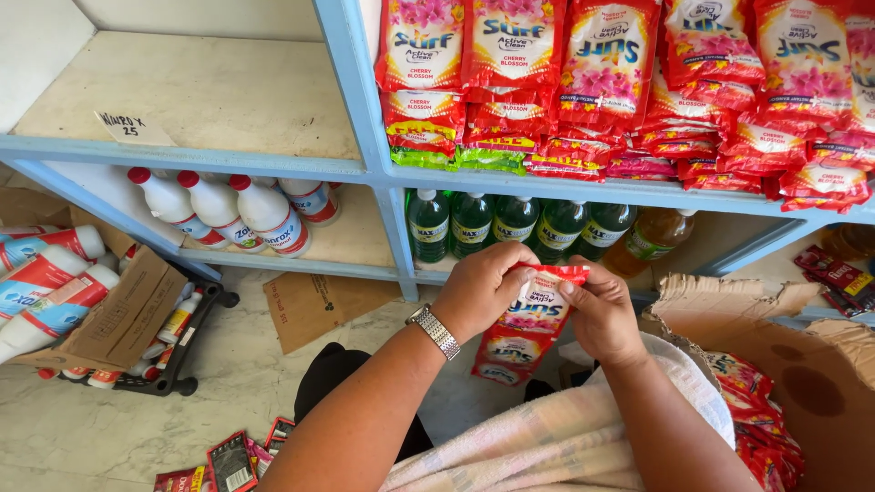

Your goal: Organizing and stocking laundry detergent sachets on grocery store shelves.

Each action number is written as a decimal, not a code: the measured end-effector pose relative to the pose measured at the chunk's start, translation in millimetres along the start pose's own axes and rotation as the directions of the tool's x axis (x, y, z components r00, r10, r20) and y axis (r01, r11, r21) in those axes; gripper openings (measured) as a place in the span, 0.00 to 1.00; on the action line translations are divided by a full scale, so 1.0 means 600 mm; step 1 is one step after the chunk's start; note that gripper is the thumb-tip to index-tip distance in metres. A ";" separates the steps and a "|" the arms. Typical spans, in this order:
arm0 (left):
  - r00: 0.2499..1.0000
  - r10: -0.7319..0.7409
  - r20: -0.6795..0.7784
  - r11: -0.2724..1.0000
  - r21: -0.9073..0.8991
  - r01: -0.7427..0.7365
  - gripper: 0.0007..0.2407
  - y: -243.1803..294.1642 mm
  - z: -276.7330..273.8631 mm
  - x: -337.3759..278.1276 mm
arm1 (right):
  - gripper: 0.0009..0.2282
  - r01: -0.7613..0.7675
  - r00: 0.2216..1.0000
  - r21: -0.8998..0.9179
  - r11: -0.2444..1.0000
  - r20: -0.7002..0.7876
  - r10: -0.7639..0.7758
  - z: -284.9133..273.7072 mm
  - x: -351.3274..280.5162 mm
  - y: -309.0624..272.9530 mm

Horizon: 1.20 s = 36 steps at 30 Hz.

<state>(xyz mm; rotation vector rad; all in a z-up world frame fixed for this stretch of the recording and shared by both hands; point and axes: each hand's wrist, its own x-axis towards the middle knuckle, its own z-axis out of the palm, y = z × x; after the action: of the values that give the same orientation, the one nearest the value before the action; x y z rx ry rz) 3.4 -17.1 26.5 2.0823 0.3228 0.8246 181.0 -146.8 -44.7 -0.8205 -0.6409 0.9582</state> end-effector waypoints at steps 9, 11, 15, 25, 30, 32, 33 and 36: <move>0.988 -0.029 0.153 0.966 -0.248 0.067 0.15 0.004 -0.006 0.005 | 0.10 0.050 0.999 0.205 0.977 -0.025 -0.046 -0.012 0.000 0.004; 0.990 -0.040 0.137 0.973 -0.221 0.070 0.15 0.002 0.000 0.004 | 0.09 0.057 0.998 0.200 0.978 -0.004 -0.058 -0.017 0.000 0.004; 0.998 -0.047 0.051 0.999 -0.012 0.048 0.09 0.000 0.003 0.002 | 0.08 0.040 0.999 0.056 0.998 0.027 -0.041 -0.007 0.003 -0.007; 0.989 0.002 -0.149 0.996 0.091 0.011 0.07 0.002 -0.033 0.005 | 0.06 -0.083 0.969 -0.137 0.987 -0.243 0.048 -0.031 0.025 0.025; 0.973 0.045 -0.226 0.993 0.116 -0.019 0.07 0.008 -0.033 0.000 | 0.07 -0.339 0.939 -0.395 0.854 -0.196 0.282 -0.038 0.022 0.079; 0.972 0.065 -0.228 0.992 0.125 -0.037 0.07 0.013 -0.035 0.001 | 0.08 -0.306 0.916 -0.508 0.805 0.076 0.395 -0.035 0.018 0.087; 0.971 0.068 -0.230 0.991 0.124 -0.040 0.07 0.015 -0.032 -0.002 | 0.09 -0.250 0.795 -0.611 0.751 0.313 0.519 -0.036 0.009 0.091; 0.967 0.039 -0.250 0.993 0.114 -0.010 0.06 0.014 -0.033 0.004 | 0.13 -0.239 0.558 -0.794 0.559 0.359 0.748 0.045 -0.027 0.092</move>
<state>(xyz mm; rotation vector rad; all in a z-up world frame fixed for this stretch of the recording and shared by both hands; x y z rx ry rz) -8.5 -8.8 42.7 2.0896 0.4912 1.1125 128.5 -134.5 -77.9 -1.3903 -1.5079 1.6892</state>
